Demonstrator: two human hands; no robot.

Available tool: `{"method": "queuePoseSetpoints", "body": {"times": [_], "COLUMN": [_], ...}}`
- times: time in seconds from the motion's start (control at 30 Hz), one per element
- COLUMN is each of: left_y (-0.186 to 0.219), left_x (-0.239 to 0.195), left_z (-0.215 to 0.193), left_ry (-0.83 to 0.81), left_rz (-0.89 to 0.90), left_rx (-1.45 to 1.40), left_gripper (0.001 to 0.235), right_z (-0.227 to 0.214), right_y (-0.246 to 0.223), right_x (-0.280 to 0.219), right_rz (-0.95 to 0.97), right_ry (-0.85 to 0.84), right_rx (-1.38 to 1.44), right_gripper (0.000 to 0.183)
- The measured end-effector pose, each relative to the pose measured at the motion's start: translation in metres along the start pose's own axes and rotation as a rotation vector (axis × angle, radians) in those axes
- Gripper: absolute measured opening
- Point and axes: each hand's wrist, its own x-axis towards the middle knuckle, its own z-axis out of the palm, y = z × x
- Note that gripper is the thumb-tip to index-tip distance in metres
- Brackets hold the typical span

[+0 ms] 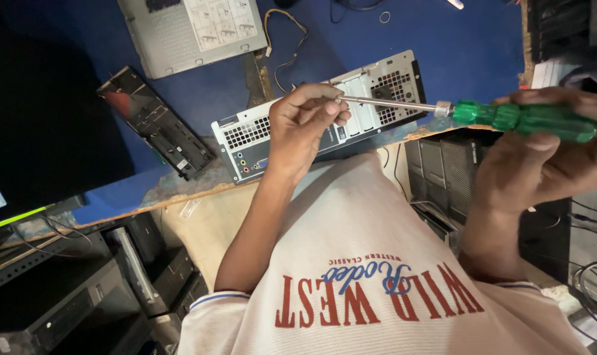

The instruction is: The person installs a CPU fan onto the motherboard inside a computer case, then places the power supply unit into the case and secures it with screws. The person also connects internal cables to the motherboard.

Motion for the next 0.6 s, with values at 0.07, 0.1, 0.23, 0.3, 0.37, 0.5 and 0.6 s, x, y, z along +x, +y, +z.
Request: {"method": "queuePoseSetpoints", "body": {"times": [0.07, 0.1, 0.23, 0.3, 0.37, 0.5, 0.6], "left_y": [0.0, 0.001, 0.003, 0.003, 0.003, 0.005, 0.006], "left_x": [0.0, 0.0, -0.001, -0.002, -0.002, -0.002, -0.002], "left_z": [0.0, -0.001, -0.001, 0.001, 0.002, 0.002, 0.002], "left_ry": [-0.008, -0.011, -0.025, -0.026, -0.03, -0.046, -0.056], "left_rz": [0.012, 0.02, 0.017, 0.013, 0.022, 0.041, 0.046], "left_rx": [-0.007, -0.01, -0.002, 0.006, 0.015, 0.032, 0.012], "left_gripper": [0.017, 0.017, 0.016, 0.016, 0.016, 0.016, 0.016], "right_z": [-0.002, -0.003, -0.009, -0.013, -0.016, -0.016, -0.013], "right_y": [-0.002, -0.002, -0.002, 0.0, 0.001, -0.002, -0.006], "right_x": [-0.002, -0.002, -0.004, -0.003, -0.002, -0.002, -0.002], "right_rz": [0.012, 0.018, 0.018, -0.004, -0.048, -0.088, -0.09], "right_ry": [-0.002, -0.007, -0.035, -0.047, -0.06, -0.066, -0.065], "right_rx": [0.009, 0.01, -0.007, -0.028, -0.078, -0.094, -0.116], "right_gripper": [0.036, 0.036, 0.038, 0.037, 0.037, 0.038, 0.037]}}
